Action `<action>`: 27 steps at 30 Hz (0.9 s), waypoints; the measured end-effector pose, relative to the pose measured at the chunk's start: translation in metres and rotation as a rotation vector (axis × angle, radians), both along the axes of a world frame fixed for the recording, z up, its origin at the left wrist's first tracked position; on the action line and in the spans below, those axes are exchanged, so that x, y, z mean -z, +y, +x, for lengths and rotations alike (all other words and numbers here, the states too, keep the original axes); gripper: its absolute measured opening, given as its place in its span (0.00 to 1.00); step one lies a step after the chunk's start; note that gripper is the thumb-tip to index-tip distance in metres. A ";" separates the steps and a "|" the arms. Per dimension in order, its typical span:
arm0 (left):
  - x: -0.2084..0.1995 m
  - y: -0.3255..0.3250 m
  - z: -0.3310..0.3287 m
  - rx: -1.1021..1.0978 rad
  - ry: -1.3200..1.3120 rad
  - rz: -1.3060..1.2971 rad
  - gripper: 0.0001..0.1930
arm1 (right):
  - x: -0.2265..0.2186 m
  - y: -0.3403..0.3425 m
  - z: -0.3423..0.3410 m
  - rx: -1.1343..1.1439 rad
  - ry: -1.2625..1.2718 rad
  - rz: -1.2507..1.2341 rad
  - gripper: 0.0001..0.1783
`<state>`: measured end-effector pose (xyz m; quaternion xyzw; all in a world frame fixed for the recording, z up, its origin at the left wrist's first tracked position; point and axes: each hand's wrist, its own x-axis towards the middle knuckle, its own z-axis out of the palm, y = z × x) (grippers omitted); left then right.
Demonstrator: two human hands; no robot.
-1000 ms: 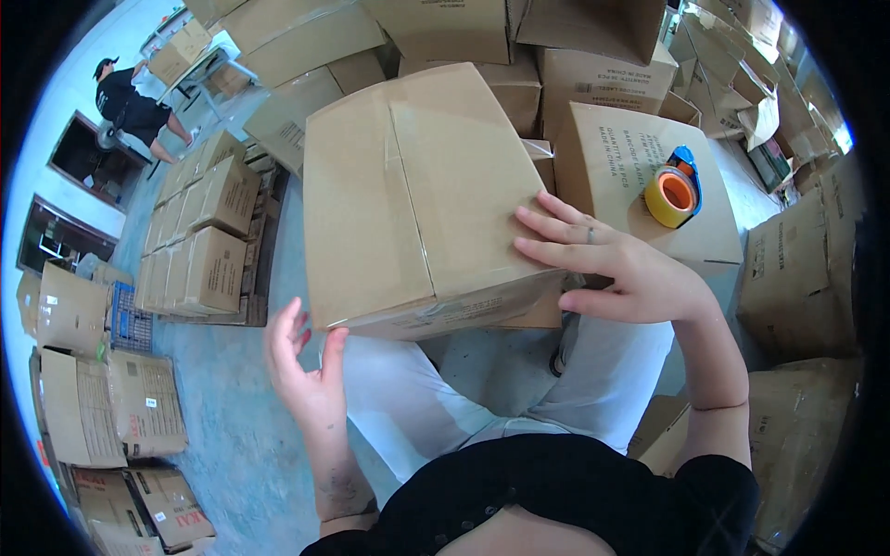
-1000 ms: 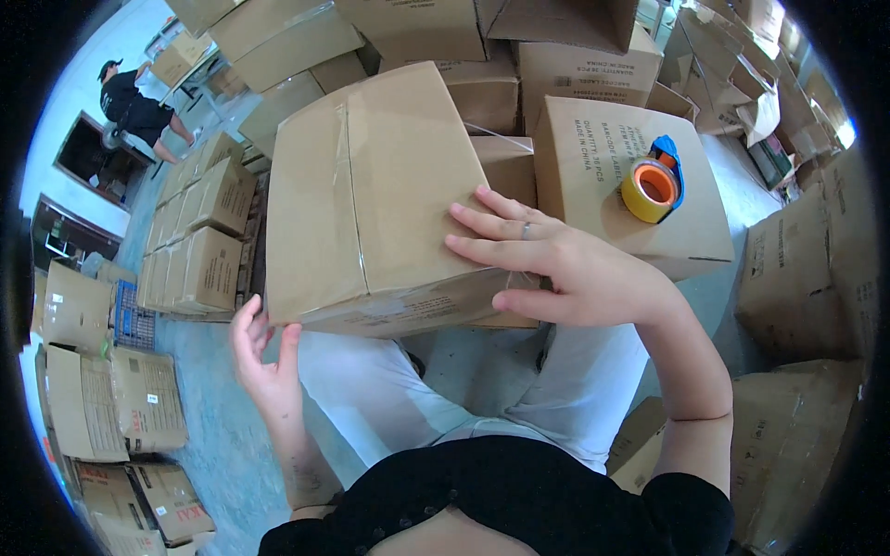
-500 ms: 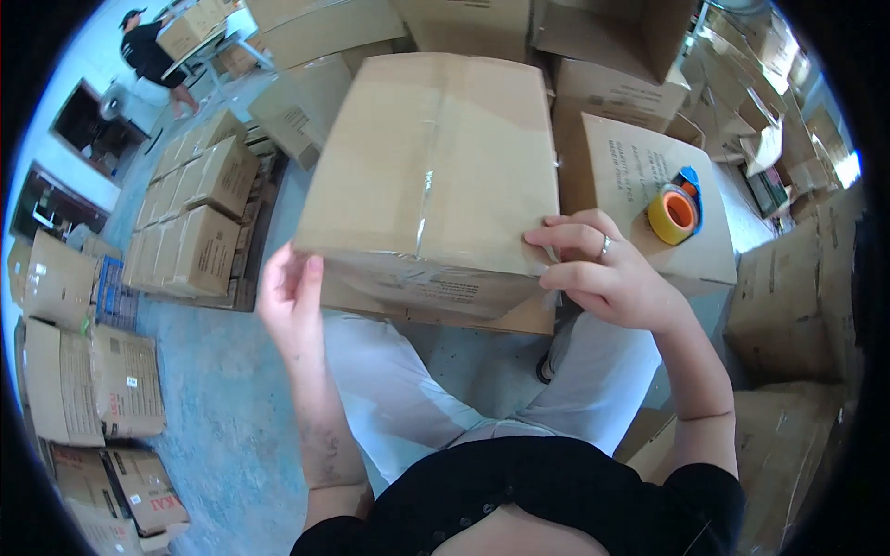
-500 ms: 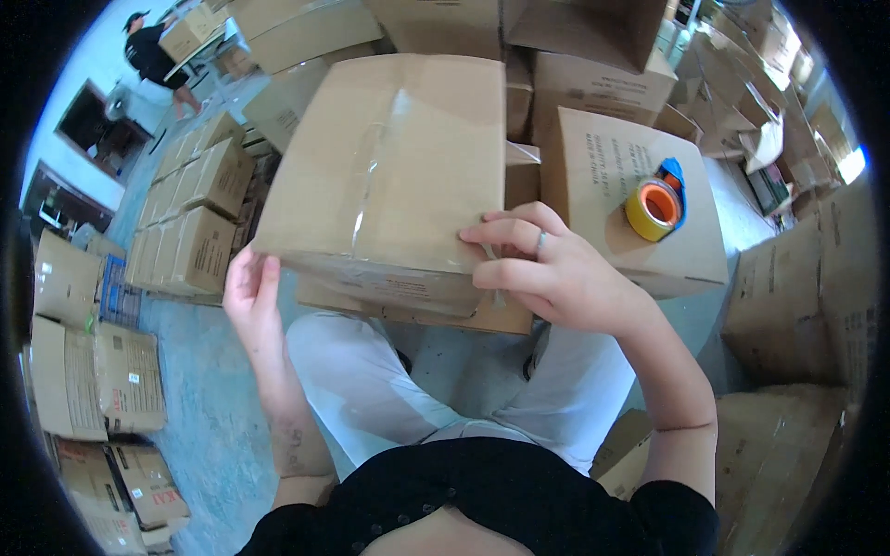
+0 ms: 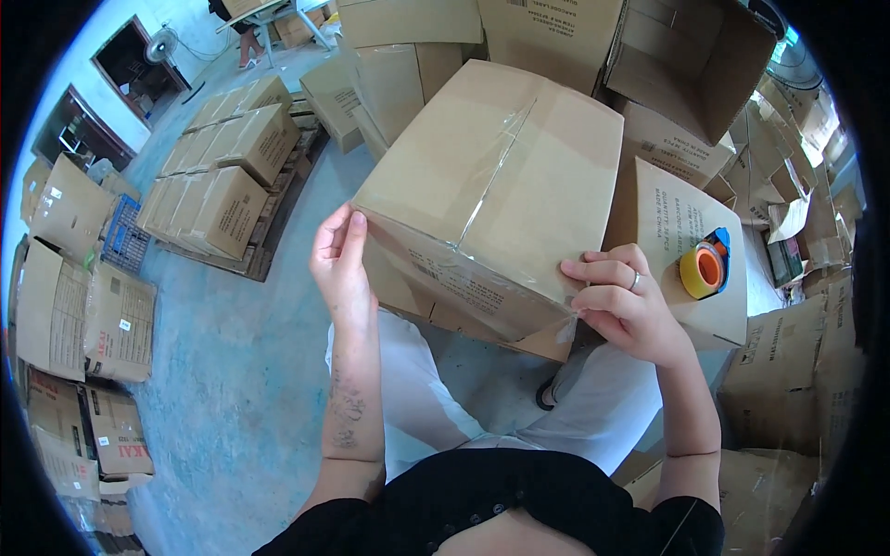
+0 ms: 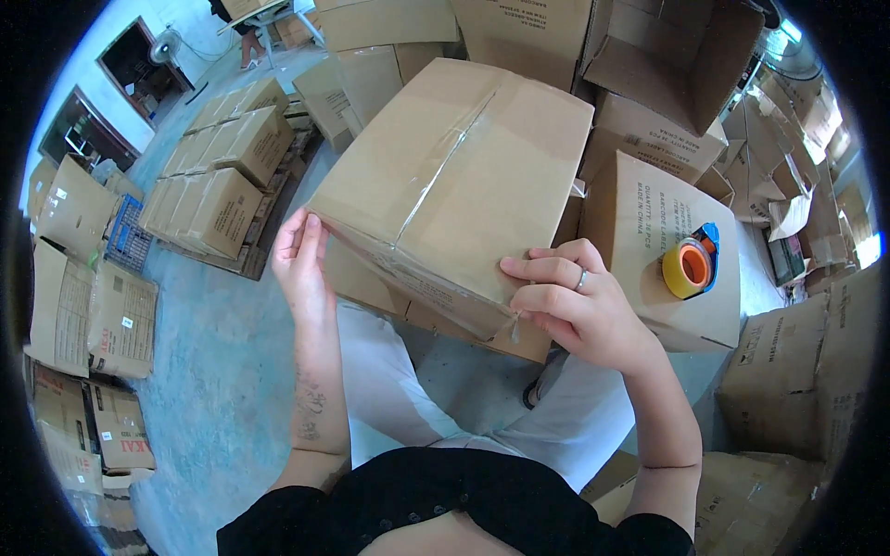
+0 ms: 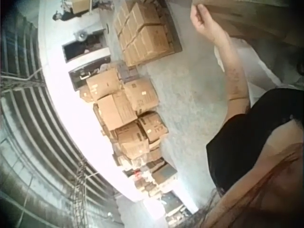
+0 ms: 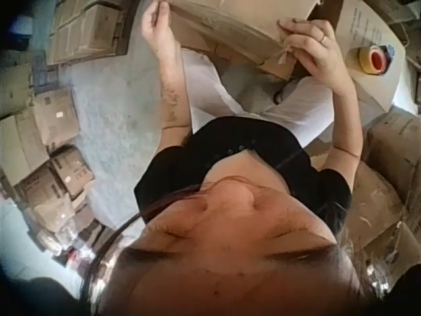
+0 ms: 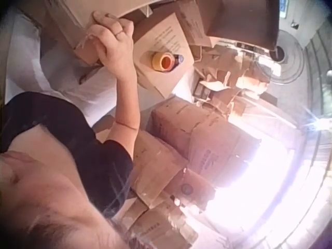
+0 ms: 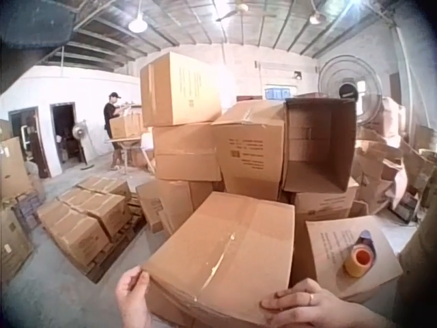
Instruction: Packing and taping cardboard boxes.
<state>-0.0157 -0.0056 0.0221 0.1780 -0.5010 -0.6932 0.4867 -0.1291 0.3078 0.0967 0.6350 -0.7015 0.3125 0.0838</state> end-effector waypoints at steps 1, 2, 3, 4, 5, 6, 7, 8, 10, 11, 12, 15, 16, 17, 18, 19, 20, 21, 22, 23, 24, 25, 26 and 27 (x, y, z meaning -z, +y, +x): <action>0.001 0.001 -0.001 0.000 0.000 0.002 0.13 | 0.000 0.000 0.001 0.000 0.000 0.002 0.17; 0.002 0.002 -0.002 -0.030 0.021 0.014 0.12 | 0.000 -0.001 0.001 0.000 -0.007 0.004 0.16; 0.004 0.003 -0.004 -0.059 0.042 0.025 0.10 | 0.000 -0.001 0.002 0.001 -0.015 0.006 0.16; 0.006 0.004 -0.005 -0.059 0.043 0.027 0.10 | -0.001 -0.001 0.002 0.001 -0.014 0.008 0.16; 0.008 0.005 -0.006 -0.083 0.039 -0.019 0.10 | -0.001 -0.001 0.002 -0.002 -0.018 0.008 0.16; 0.009 0.007 -0.006 -0.107 0.035 -0.064 0.10 | -0.002 -0.001 0.002 -0.006 -0.022 0.007 0.15; 0.009 0.010 -0.008 -0.106 0.036 -0.062 0.10 | -0.001 -0.001 0.002 -0.005 -0.021 0.009 0.15; 0.007 0.013 -0.010 -0.127 0.036 -0.075 0.10 | 0.000 -0.001 0.002 -0.003 -0.026 0.003 0.15; 0.007 0.016 -0.011 -0.149 0.038 -0.088 0.10 | 0.001 0.000 0.003 -0.002 -0.029 -0.004 0.15; 0.008 0.017 -0.011 -0.150 0.050 -0.095 0.10 | 0.002 0.001 0.003 0.001 -0.033 0.002 0.15; 0.009 0.017 -0.010 -0.151 0.062 -0.102 0.10 | 0.002 0.002 0.003 0.004 -0.038 0.007 0.15; 0.009 0.025 -0.011 -0.160 0.033 -0.196 0.15 | 0.003 0.001 0.004 0.003 -0.032 0.002 0.14; 0.011 0.031 -0.013 -0.156 0.033 -0.195 0.15 | 0.003 0.002 0.004 0.006 -0.033 0.004 0.14; 0.013 0.038 -0.015 -0.170 0.030 -0.258 0.18 | 0.004 0.002 0.003 0.004 -0.042 -0.003 0.14; 0.015 0.043 -0.015 -0.183 0.027 -0.322 0.22 | 0.004 0.002 0.002 0.002 -0.052 -0.009 0.14; 0.016 0.049 -0.010 -0.093 -0.085 -0.421 0.31 | 0.004 0.002 0.002 0.006 -0.055 -0.006 0.14; 0.018 0.054 -0.011 -0.088 -0.087 -0.419 0.31 | 0.004 0.002 0.001 -0.001 -0.054 -0.008 0.14; 0.021 0.061 -0.013 -0.090 -0.129 -0.512 0.34 | 0.003 0.003 0.001 -0.009 -0.054 -0.009 0.14; 0.024 0.064 -0.015 -0.095 -0.169 -0.607 0.37 | 0.003 0.003 0.001 -0.007 -0.054 -0.008 0.14; 0.027 0.063 -0.012 -0.079 -0.265 -0.715 0.40 | 0.003 0.003 0.001 0.003 -0.045 -0.011 0.14; 0.031 0.065 -0.011 -0.078 -0.263 -0.713 0.40 | 0.003 0.004 0.001 0.012 -0.035 -0.014 0.14; 0.035 0.070 -0.010 -0.050 -0.245 -0.735 0.41 | 0.003 0.004 0.001 0.014 -0.034 -0.013 0.14; 0.040 0.073 -0.009 -0.022 -0.225 -0.757 0.41 | 0.003 0.004 0.000 0.013 -0.036 -0.012 0.14; 0.045 0.076 -0.003 -0.032 -0.251 -0.800 0.40 | 0.003 0.004 0.000 0.012 -0.038 -0.011 0.14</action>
